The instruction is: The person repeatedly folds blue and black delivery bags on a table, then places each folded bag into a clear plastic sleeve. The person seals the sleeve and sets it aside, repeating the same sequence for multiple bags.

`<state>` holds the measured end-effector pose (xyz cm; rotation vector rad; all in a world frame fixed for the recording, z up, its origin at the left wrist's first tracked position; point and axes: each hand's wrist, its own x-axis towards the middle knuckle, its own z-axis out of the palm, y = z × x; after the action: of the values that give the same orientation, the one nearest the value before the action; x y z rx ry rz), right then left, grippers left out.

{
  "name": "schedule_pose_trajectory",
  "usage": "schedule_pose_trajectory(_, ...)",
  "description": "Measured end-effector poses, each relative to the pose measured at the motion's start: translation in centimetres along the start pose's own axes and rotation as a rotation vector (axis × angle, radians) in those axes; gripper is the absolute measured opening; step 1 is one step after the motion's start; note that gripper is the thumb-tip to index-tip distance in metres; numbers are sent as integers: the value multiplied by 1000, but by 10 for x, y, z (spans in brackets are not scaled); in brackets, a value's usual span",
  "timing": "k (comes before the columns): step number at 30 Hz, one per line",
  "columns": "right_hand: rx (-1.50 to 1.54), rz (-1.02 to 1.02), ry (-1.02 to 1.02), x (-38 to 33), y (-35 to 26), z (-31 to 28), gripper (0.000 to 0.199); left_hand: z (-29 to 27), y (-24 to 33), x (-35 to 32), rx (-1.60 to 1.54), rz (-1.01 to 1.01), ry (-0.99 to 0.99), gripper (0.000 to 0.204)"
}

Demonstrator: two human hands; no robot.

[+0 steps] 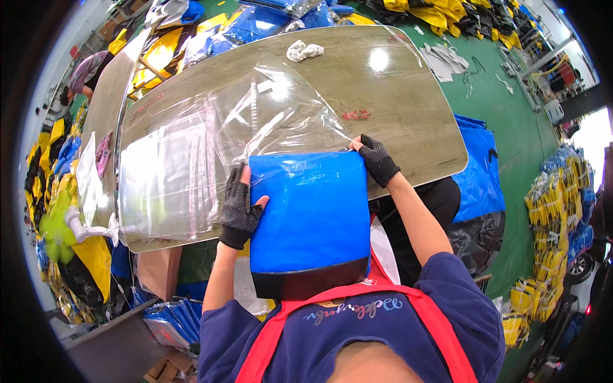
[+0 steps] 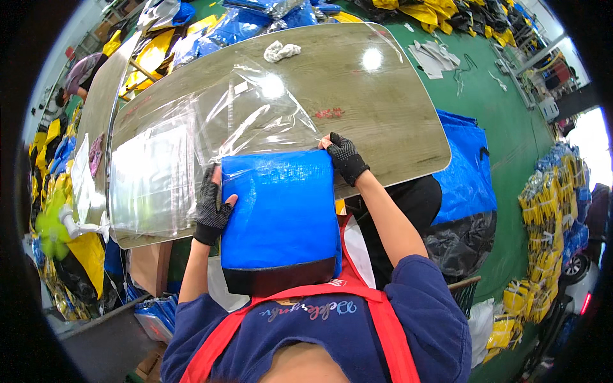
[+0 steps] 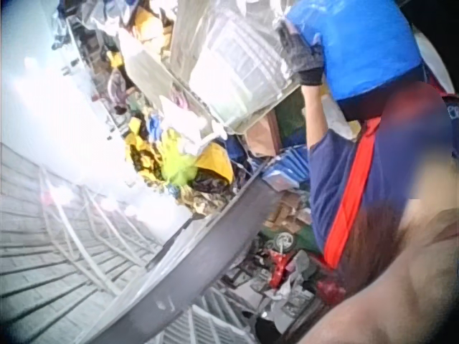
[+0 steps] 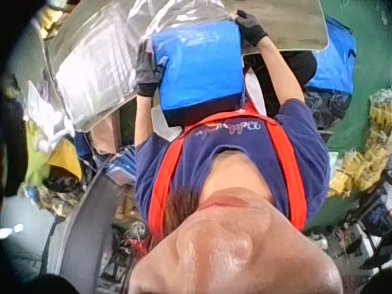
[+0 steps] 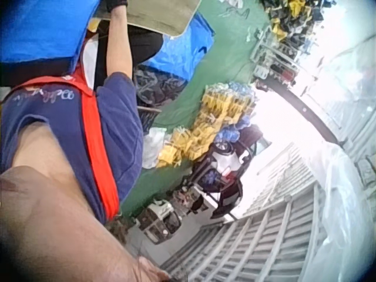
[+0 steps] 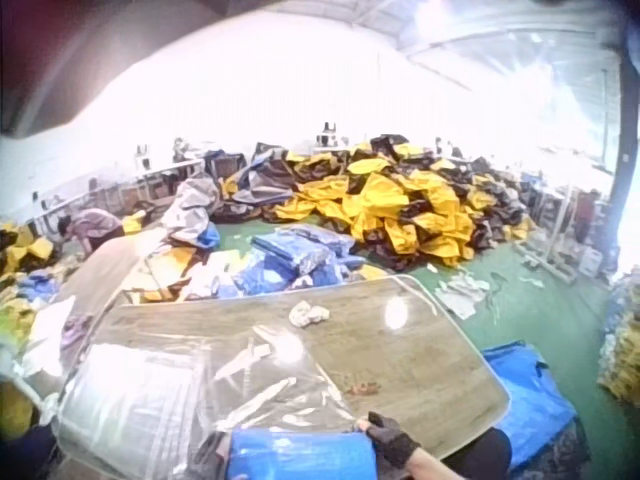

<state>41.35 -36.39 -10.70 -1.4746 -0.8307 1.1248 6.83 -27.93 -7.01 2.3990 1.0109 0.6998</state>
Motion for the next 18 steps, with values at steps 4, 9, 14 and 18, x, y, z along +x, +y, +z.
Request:
schedule_pose_trajectory(4,-113,-298,278,-19,-15,23,23,34,-58,-25,-713,-695,305,87)
schedule_pose_trajectory(9,-217,-316,398,-20,-20,43,22,2,-24,44,-993,-606,-166,63)
schedule_pose_trajectory(14,-157,-297,491,-13,5,47,22,19,-48,53,-838,-615,-18,72)
schedule_pose_trajectory(18,-119,-229,549,-12,24,33,23,9,-24,42,-898,-569,-260,89)
